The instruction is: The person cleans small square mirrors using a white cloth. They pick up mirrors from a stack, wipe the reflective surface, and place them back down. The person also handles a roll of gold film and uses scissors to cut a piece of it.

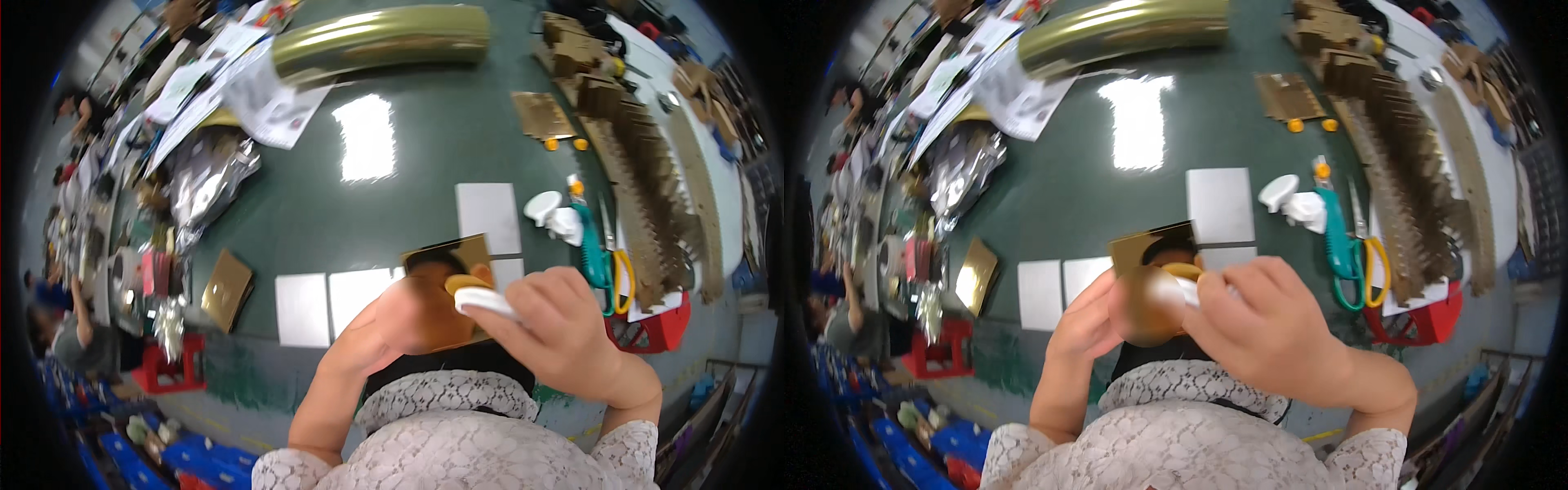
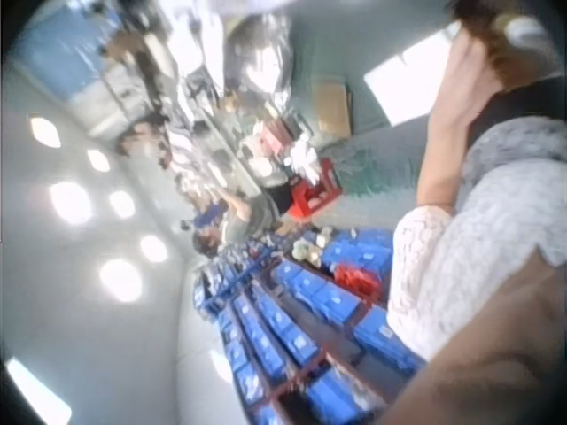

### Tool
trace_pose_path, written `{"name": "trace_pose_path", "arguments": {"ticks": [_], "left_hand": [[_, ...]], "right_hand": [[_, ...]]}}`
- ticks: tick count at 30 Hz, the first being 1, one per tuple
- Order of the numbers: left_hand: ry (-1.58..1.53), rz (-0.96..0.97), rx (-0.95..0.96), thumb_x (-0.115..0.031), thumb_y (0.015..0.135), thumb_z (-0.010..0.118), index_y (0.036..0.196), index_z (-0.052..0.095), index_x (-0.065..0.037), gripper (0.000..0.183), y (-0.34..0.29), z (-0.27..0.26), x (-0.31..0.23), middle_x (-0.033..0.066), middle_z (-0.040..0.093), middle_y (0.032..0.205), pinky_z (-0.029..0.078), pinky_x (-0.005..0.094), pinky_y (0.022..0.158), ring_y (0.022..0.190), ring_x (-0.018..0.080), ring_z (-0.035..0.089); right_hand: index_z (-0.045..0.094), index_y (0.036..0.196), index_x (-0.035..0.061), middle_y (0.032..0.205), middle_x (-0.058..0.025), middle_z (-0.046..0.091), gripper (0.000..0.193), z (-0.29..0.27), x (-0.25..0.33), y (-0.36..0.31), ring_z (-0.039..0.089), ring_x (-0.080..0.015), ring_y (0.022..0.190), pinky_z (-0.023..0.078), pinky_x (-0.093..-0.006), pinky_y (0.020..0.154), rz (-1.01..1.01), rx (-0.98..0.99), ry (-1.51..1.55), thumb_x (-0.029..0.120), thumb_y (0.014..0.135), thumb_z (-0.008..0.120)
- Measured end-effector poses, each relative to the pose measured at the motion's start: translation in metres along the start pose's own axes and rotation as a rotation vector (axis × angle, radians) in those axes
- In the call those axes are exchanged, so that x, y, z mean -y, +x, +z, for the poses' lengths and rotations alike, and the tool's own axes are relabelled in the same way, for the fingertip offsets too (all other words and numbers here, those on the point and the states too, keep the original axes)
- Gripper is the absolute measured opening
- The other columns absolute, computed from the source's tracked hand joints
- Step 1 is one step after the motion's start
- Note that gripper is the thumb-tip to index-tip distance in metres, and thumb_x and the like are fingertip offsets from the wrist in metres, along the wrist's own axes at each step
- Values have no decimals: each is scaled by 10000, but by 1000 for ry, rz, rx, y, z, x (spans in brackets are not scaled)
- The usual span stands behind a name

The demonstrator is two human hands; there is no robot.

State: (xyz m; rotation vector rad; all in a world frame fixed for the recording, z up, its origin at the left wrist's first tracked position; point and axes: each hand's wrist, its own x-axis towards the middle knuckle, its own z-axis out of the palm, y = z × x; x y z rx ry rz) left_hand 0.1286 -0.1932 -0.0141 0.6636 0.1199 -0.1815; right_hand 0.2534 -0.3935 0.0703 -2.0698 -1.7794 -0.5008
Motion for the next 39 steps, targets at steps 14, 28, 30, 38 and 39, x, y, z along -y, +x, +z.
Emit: {"name": "trace_pose_path", "arguments": {"ticks": [14, 28, 30, 38, 39], "left_hand": [[66, 137, -135, -297, 1029, 432, 1400, 334, 30, 504, 29, 10, 0, 168, 545, 1308, 515, 397, 957, 1154, 244, 597], [105, 115, -196, -312, 1025, 447, 1397, 347, 20, 508, 39, 8, -3, 154, 538, 1310, 490, 395, 980, 1178, 236, 574], [102, 102, -163, -311, 1027, 445, 1399, 346, 21, 509, 41, 7, -3, 154, 537, 1312, 491, 386, 974, 1177, 232, 574], [26, 120, -78, -257, 1036, 416, 1424, 309, 60, 512, 31, -2, -6, 173, 516, 1348, 470, 367, 1011, 1202, 240, 564], [12, 130, -71, -250, 1039, 410, 1430, 304, 59, 509, 28, -1, -7, 173, 509, 1356, 464, 369, 1017, 1211, 239, 557]], "right_hand": [[668, 1169, 105, 920, -187, 540, 331, -126, -316, -89, 568, -376, 857, 460, -430, 779, 743, -37, -526, 8, 895, 509], [597, 1022, 26, 894, -113, 525, 251, -31, -145, -67, 541, -287, 895, 456, -387, 787, 497, 525, -309, 107, 802, 685], [593, 983, 33, 890, -106, 526, 233, -24, -144, -67, 535, -285, 890, 450, -379, 785, 477, 397, -311, 127, 797, 698], [547, 856, 38, 881, -114, 534, 212, 31, -150, -44, 536, -287, 878, 445, -392, 756, 517, 257, -381, 162, 795, 708], [543, 848, 35, 877, -116, 537, 215, 35, -153, -42, 539, -289, 876, 446, -395, 753, 535, 264, -419, 163, 795, 708]]}}
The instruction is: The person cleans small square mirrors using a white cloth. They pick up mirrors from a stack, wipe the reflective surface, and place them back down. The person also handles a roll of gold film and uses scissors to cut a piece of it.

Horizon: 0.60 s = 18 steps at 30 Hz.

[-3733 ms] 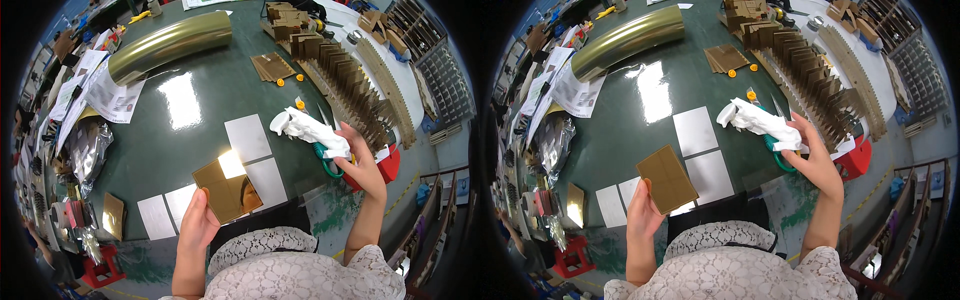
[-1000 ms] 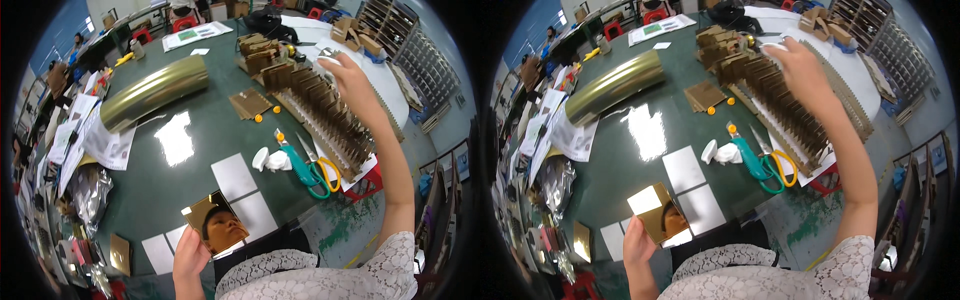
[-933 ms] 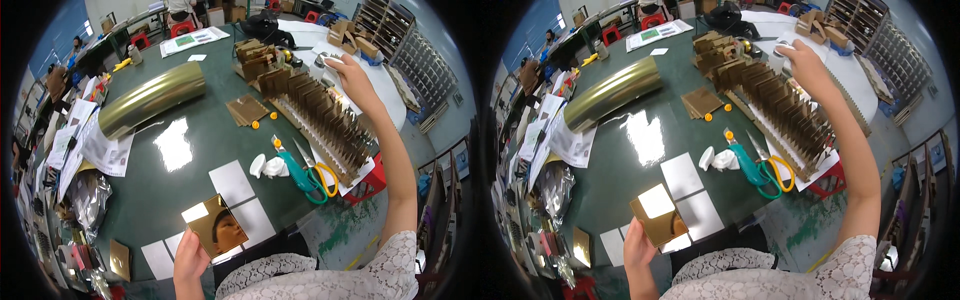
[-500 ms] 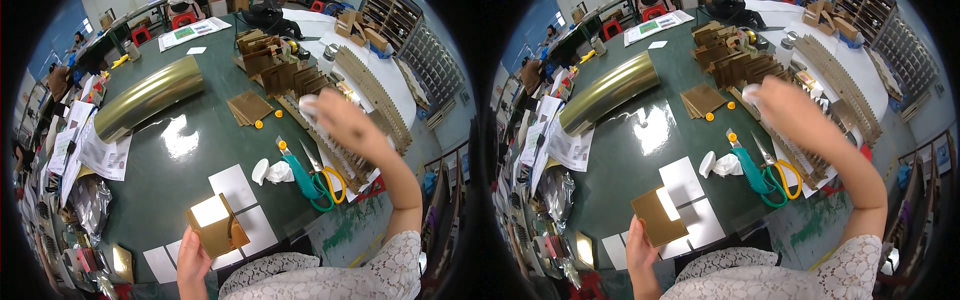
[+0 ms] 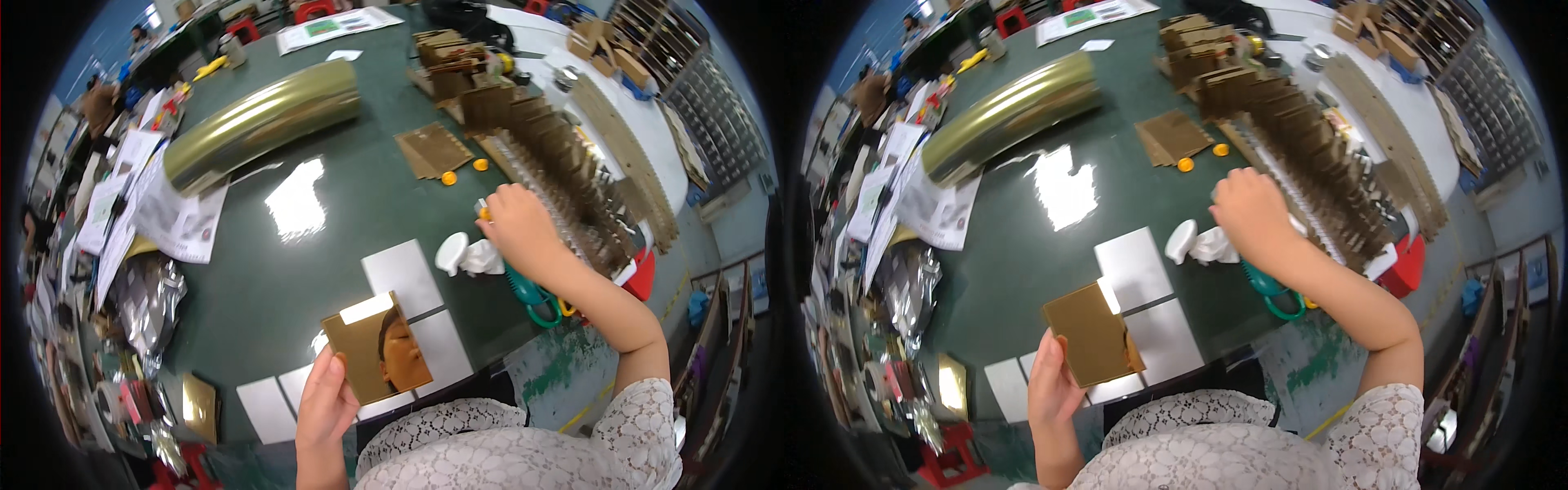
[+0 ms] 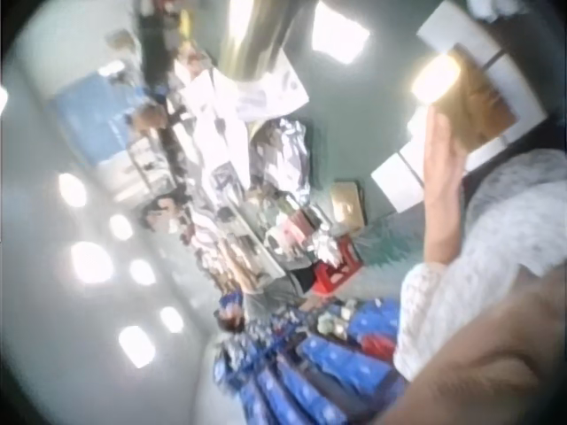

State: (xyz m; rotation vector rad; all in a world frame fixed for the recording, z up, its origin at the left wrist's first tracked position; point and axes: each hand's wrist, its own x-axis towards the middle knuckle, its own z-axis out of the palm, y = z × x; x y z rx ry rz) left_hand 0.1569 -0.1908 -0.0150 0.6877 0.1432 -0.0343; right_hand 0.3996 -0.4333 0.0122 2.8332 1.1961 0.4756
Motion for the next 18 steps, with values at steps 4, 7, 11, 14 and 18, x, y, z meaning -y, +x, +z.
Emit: {"name": "trace_pose_path", "arguments": {"ticks": [4, 7, 11, 14, 18], "left_hand": [[86, 7, -112, -284, 1036, 422, 1435, 311, 19, 512, -9, 6, -7, 148, 497, 1368, 459, 369, 1013, 1233, 221, 530], [37, 26, -126, -266, 1043, 399, 1441, 304, 17, 498, -13, -1, -11, 151, 474, 1397, 450, 392, 1033, 1258, 230, 514], [-35, 119, -133, -263, 1050, 368, 1453, 294, -14, 480, -13, -5, -13, 140, 464, 1404, 448, 409, 1040, 1267, 240, 509], [-44, 186, -185, -289, 1055, 344, 1459, 273, -28, 486, -6, 0, -14, 137, 465, 1397, 451, 427, 1041, 1266, 244, 512], [-73, 238, -235, -315, 1058, 322, 1464, 256, -56, 486, 4, 14, -10, 145, 442, 1410, 453, 467, 1045, 1270, 268, 505]], "right_hand": [[577, 837, 36, 860, -114, 583, 168, 20, -8, 1, 579, -293, 870, 457, -405, 732, 54, -45, -25, 162, 798, 682], [556, 845, 25, 812, -83, 582, 140, -9, 10, 3, 601, -237, 770, 461, -372, 687, 182, -62, 336, 106, 833, 669], [552, 904, 17, 803, 13, 526, 82, -43, 45, -18, 512, -58, 717, 416, -224, 643, 323, 102, 1143, 1, 880, 628], [569, 895, 13, 832, 4, 559, 103, -62, 83, -44, 535, -65, 746, 434, -221, 657, 481, 280, 1456, -9, 859, 662], [627, 897, 10, 875, -40, 587, 37, -45, 145, -66, 558, -113, 781, 463, -253, 695, 148, 360, 1577, 33, 883, 653]]}}
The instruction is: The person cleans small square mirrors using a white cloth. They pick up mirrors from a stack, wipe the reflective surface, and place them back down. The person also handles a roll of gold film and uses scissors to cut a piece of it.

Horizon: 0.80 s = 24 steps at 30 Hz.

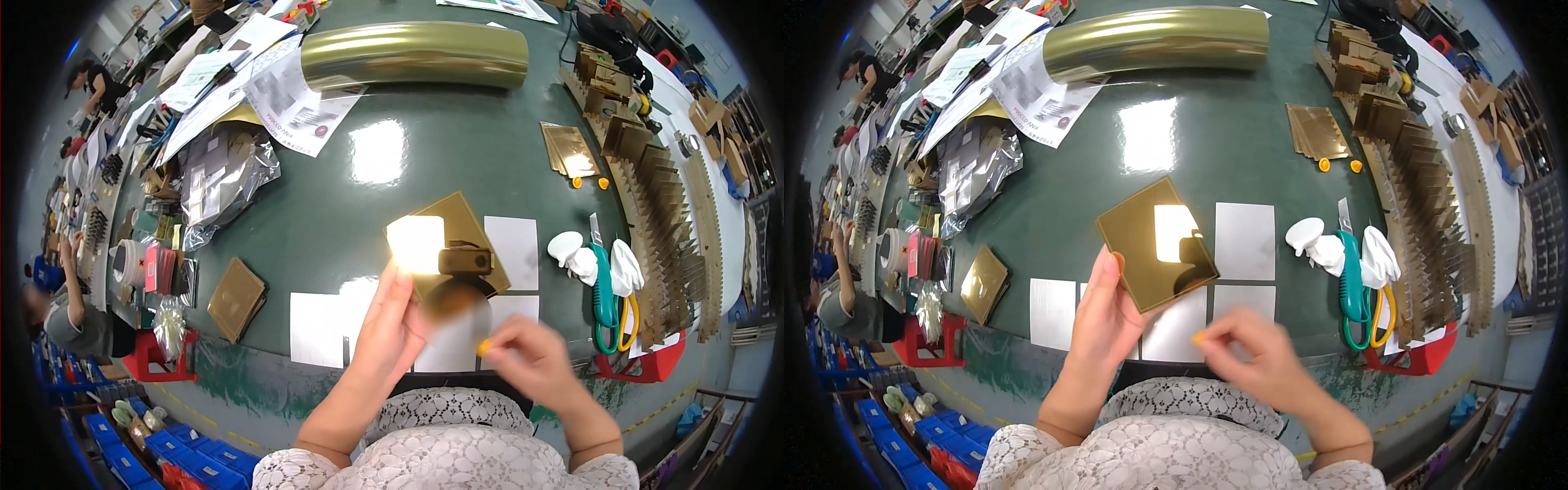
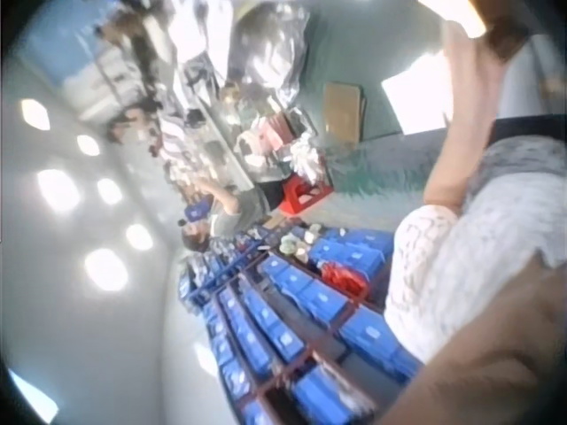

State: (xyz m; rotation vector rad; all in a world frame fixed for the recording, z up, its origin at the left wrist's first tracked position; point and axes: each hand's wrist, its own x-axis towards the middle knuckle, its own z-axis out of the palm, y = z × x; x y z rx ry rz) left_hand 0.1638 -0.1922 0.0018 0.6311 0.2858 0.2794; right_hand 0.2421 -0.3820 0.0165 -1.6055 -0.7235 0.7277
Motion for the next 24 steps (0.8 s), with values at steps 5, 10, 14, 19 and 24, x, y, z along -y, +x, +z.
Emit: {"name": "trace_pose_path", "arguments": {"ticks": [5, 10, 14, 19, 24], "left_hand": [[-22, -4, 4, -315, 1057, 329, 1455, 264, -65, 474, 0, 27, 2, 154, 428, 1405, 440, 498, 1054, 1275, 287, 495], [58, -10, -39, -329, 1053, 346, 1456, 262, -60, 492, -7, 21, 2, 147, 436, 1389, 435, 471, 1058, 1275, 265, 491], [55, -44, 23, -347, 1047, 369, 1468, 253, -71, 516, -13, 25, 9, 125, 436, 1398, 428, 432, 1060, 1275, 234, 487], [68, -74, 7, -353, 1044, 382, 1474, 259, -96, 516, -22, 34, 17, 105, 436, 1402, 430, 419, 1052, 1279, 229, 481], [30, -3, 5, -323, 1052, 372, 1435, 360, -113, 437, -18, 33, 14, 71, 518, 1343, 507, 389, 973, 1189, 211, 561]], "right_hand": [[655, 929, 8, 941, -75, 566, 75, 49, -11, 7, 564, -167, 829, 460, -273, 729, -162, 145, 30, 73, 916, 620], [665, 925, -4, 922, -72, 587, 129, 53, -12, 7, 577, -159, 865, 455, -279, 752, -95, 294, 129, 125, 911, 658], [687, 1001, 6, 909, -78, 656, 212, 49, -21, 3, 629, -129, 768, 500, -258, 697, 224, 603, 354, 203, 939, 639], [692, 1042, -10, 918, -91, 709, 265, 63, -27, -3, 660, -122, 762, 518, -252, 690, 417, 782, 558, 223, 971, 589], [689, 1055, -21, 924, -76, 727, 264, 67, -27, -4, 659, -103, 772, 526, -242, 693, 165, 817, 509, 199, 986, 561]]}}
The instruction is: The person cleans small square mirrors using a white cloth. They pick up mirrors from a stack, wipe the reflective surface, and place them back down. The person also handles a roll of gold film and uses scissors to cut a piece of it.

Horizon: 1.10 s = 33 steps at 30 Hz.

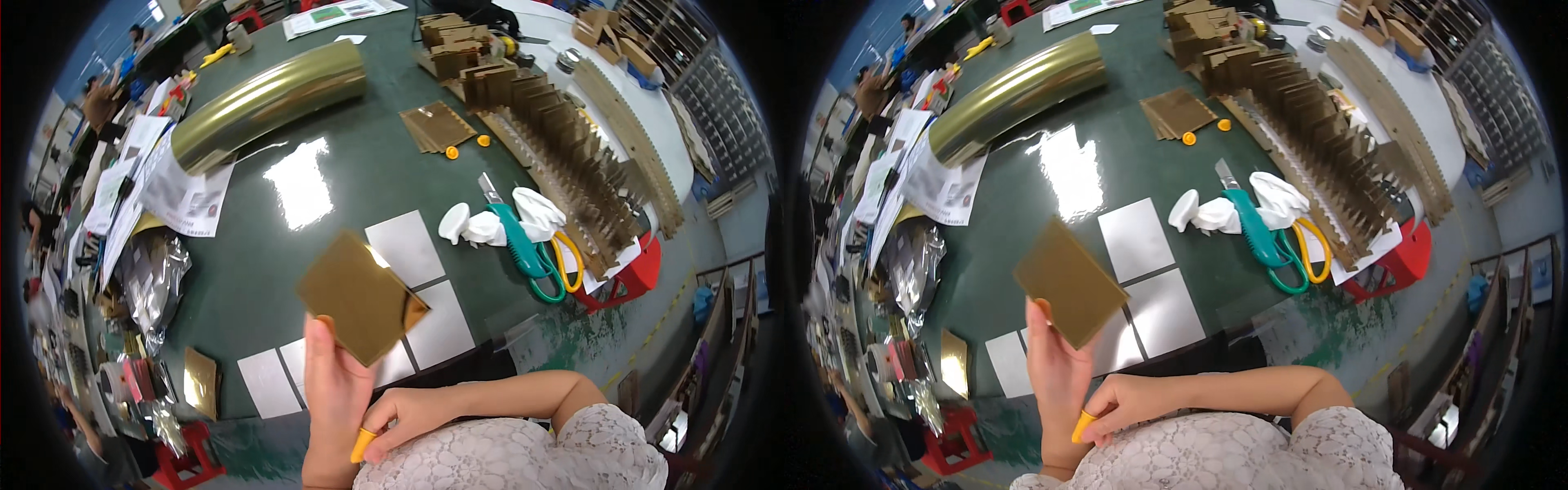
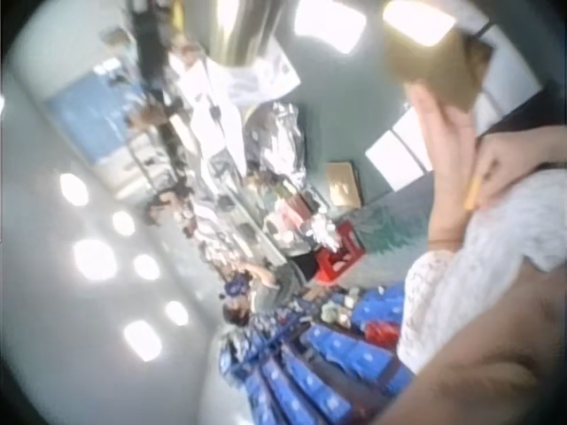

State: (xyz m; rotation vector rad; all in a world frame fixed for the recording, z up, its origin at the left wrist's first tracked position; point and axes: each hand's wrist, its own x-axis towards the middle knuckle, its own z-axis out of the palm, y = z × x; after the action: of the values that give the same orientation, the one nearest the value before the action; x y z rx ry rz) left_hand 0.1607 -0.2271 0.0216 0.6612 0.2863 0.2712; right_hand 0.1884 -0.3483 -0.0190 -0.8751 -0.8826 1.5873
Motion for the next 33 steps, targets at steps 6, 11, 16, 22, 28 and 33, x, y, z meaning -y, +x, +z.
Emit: {"name": "trace_pose_path", "arguments": {"ticks": [6, 11, 16, 22, 28, 33], "left_hand": [[42, 121, -53, -305, 1051, 380, 1405, 407, -108, 406, 11, -10, -6, 61, 555, 1303, 544, 378, 916, 1139, 195, 594], [112, -39, 86, -299, 1044, 403, 1406, 393, -52, 438, 3, -35, -11, 76, 575, 1262, 541, 301, 850, 1082, 166, 611], [267, -385, 280, -288, 1033, 443, 1386, 397, 49, 491, 2, -33, -17, 64, 614, 1146, 463, 199, 696, 936, 70, 595], [432, -577, 384, -307, 1029, 464, 1301, 527, 27, 436, 1, -41, -12, -48, 554, 828, 279, 173, 519, 645, -14, 400], [516, -636, 293, -394, 1039, 405, 1260, 566, 9, 487, 0, -61, -7, -23, 567, 794, 384, 185, 561, 658, 17, 478], [101, -443, 478, -551, 1010, 260, 1486, 265, -12, 719, 1, -62, -13, 238, 388, 1458, 347, 461, 1106, 1335, 318, 426]], "right_hand": [[698, 896, -72, 843, -146, 724, 478, -13, 44, -54, 686, -181, 690, 537, -278, 636, -8, -214, 266, 285, 1034, 412], [645, 994, -130, 798, -229, 697, 630, -25, 65, -105, 689, -280, 664, 551, -346, 602, -295, -304, 125, 353, 1045, 244], [494, 1311, -71, 944, -159, 690, 451, -45, 100, -104, 653, -181, 773, 525, -295, 650, -453, -1049, -342, 245, 992, 458], [526, 1310, -43, 954, -89, 698, 417, -65, 95, -90, 638, -106, 814, 517, -255, 715, -40, -668, -3, 189, 965, 564], [526, 1333, -6, 877, -18, 677, 495, -68, 82, -83, 573, -44, 746, 454, -201, 656, 25, -632, 42, 124, 883, 688], [501, 1356, 4, 888, -21, 669, 499, -64, 72, -81, 577, -56, 782, 452, -202, 693, -90, -718, 144, 91, 893, 663]]}}
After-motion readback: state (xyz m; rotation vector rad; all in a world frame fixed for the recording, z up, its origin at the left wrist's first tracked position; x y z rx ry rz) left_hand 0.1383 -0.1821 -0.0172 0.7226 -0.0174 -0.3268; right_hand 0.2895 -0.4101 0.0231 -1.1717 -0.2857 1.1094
